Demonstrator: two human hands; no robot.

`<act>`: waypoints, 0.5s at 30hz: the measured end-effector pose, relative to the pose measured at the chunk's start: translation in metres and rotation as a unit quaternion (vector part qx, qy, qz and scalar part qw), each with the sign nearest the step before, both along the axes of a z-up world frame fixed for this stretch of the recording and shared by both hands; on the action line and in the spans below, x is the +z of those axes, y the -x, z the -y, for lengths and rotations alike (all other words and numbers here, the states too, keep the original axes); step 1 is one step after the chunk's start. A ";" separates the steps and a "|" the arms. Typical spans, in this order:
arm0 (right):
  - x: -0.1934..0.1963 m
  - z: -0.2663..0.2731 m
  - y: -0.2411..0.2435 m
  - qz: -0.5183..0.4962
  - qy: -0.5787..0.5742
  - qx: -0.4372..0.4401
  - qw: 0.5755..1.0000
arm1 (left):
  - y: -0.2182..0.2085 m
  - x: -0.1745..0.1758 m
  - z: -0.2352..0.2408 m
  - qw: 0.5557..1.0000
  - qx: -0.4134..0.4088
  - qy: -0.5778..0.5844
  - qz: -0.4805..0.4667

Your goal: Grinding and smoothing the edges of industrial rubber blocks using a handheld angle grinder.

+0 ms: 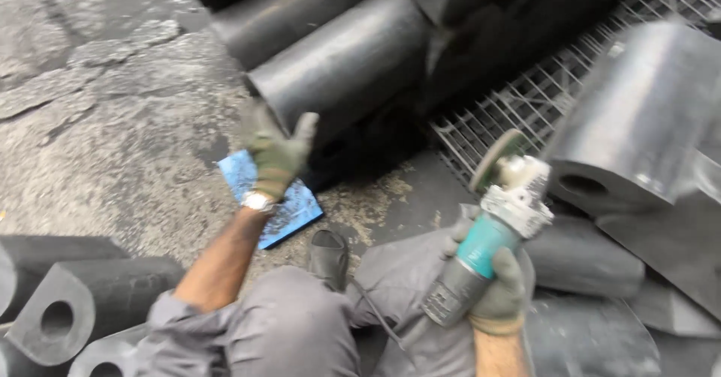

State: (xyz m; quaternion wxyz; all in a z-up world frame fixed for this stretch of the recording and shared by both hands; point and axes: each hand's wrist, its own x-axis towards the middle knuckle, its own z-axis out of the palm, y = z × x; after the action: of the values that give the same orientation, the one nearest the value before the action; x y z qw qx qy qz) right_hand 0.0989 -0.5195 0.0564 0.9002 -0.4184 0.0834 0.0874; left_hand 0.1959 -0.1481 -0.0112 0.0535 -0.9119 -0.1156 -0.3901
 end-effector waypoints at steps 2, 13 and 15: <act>-0.002 0.005 0.006 0.022 -0.018 -0.011 1.000 | 0.010 0.070 0.031 0.991 -0.074 0.112 0.021; -0.017 0.036 0.024 0.154 -0.290 -0.040 0.944 | -0.038 0.138 0.186 0.844 -0.466 0.041 -0.263; -0.012 0.039 0.027 0.145 -0.350 -0.011 0.925 | -0.056 0.117 0.221 0.818 -0.467 0.041 -0.332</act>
State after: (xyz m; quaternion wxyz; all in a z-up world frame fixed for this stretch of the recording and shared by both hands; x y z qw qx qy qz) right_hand 0.0720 -0.5581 0.0442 0.9926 -0.0834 -0.0793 0.0398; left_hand 0.2521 -0.3694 0.1060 -0.1377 -0.9321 0.3330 -0.0367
